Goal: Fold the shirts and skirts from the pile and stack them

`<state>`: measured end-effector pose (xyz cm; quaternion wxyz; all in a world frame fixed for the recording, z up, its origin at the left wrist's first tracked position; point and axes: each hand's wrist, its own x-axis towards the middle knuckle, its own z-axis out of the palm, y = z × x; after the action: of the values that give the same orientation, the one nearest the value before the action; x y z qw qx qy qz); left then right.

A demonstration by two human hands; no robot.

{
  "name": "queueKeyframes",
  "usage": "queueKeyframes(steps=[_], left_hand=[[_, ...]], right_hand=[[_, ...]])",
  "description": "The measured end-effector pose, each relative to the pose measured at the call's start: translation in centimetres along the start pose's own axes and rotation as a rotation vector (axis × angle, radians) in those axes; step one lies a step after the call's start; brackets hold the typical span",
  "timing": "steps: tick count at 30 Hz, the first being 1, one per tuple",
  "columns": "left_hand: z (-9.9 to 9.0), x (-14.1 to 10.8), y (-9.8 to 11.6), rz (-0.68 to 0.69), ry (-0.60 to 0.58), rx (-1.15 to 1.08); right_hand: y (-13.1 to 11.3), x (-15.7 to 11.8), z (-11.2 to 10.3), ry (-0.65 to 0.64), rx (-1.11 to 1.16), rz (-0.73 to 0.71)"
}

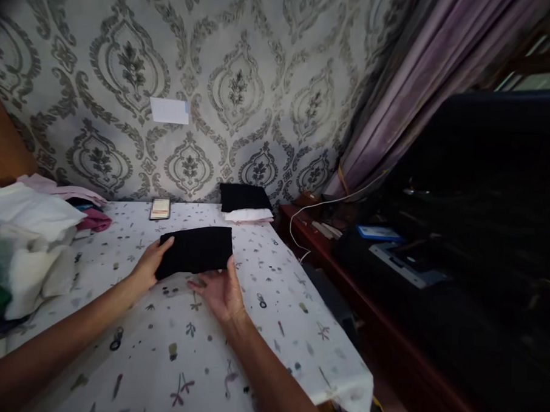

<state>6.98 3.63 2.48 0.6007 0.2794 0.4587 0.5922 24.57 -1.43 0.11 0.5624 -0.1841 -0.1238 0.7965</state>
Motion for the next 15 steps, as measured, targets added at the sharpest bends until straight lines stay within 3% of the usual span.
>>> queueKeyframes(steps=[5,8,11,15], left_hand=[[0.5,0.9,-2.6,0.106,-0.005,0.061],[0.1,1.6,-3.9,0.171,-0.031,0.094],[-0.5,1.9,-4.5,0.127,-0.077,0.088],[-0.7,1.9,-4.4,0.073,-0.099,0.091]], right_hand=[[-0.1,1.8,-0.9,0.225,-0.109,-0.168],[-1.7,3.8,-1.8,0.339,-0.107,-0.231],[-5.2,6.7,-1.8,0.317,-0.100,-0.242],[-11.9,12.0,0.3,0.285,-0.152,-0.247]])
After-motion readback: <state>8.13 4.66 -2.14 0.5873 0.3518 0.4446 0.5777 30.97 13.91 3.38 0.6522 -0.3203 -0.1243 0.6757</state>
